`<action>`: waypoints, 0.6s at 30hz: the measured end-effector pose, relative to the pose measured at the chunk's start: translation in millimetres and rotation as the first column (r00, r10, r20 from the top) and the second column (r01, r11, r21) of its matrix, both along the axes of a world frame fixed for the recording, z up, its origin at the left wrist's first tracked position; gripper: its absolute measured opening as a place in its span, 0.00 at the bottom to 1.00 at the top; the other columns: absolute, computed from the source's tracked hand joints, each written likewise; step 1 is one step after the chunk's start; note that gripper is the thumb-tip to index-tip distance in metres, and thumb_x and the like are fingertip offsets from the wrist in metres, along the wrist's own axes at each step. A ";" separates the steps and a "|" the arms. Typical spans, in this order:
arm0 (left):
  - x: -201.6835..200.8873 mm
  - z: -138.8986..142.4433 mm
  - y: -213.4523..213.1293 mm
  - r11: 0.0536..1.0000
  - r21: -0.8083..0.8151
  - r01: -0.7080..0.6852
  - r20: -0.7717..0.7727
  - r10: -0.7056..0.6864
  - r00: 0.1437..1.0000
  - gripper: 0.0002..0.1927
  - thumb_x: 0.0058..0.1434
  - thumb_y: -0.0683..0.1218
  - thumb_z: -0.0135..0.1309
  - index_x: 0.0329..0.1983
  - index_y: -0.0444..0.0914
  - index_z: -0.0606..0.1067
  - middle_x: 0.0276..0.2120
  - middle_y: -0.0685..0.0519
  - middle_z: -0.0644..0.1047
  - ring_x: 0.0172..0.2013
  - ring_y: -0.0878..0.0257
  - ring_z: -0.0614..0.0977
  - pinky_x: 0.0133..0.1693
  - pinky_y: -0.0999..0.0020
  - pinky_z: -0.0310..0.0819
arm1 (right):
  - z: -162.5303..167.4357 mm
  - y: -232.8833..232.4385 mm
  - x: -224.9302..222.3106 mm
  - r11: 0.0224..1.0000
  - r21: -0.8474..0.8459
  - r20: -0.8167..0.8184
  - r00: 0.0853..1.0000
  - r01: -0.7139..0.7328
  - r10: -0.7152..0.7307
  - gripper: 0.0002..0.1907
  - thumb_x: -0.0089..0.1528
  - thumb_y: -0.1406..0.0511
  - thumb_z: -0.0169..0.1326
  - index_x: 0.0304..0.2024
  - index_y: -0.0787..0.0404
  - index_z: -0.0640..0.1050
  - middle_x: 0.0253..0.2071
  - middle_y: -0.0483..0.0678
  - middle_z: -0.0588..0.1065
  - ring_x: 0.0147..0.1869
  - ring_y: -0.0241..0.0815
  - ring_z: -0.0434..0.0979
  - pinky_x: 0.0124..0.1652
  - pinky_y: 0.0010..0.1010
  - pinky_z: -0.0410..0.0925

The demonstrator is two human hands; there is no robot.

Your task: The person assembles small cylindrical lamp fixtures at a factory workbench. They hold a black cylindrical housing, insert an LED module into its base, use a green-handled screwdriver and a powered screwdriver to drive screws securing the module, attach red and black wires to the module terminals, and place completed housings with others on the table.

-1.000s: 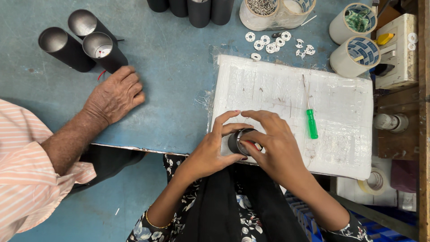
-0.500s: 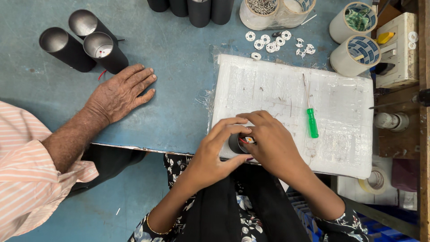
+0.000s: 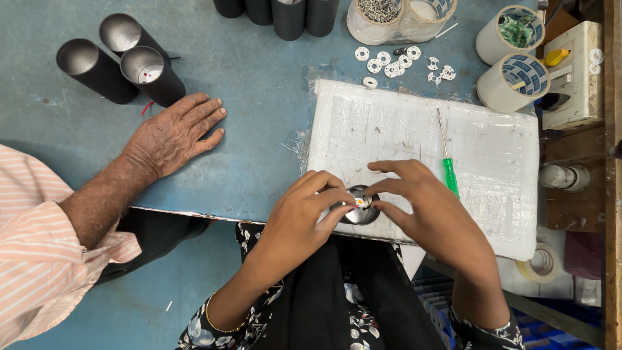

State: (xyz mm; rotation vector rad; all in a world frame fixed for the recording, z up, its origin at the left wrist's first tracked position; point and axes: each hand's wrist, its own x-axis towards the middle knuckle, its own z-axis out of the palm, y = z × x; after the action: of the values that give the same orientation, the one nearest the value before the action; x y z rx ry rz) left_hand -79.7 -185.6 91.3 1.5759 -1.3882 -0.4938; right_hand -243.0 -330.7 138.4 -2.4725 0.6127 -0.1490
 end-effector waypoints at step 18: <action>-18.3 -2.2 -18.3 0.999 -0.048 0.015 0.086 -0.011 0.996 0.07 0.59 0.37 0.59 0.41 0.36 0.80 0.39 0.52 0.80 0.42 0.55 0.81 0.43 0.62 0.76 | -13.1 6.7 -8.3 0.952 -0.294 0.023 0.996 0.085 -0.082 0.05 0.56 0.67 0.60 0.34 0.61 0.83 0.52 0.46 0.78 0.57 0.50 0.75 0.49 0.40 0.69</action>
State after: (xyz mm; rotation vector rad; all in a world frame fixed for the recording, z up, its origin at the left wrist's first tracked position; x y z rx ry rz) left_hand -98.0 -204.0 89.1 1.5653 -1.4650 -0.4008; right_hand -251.3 -324.1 125.2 -2.7308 0.7369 -0.3068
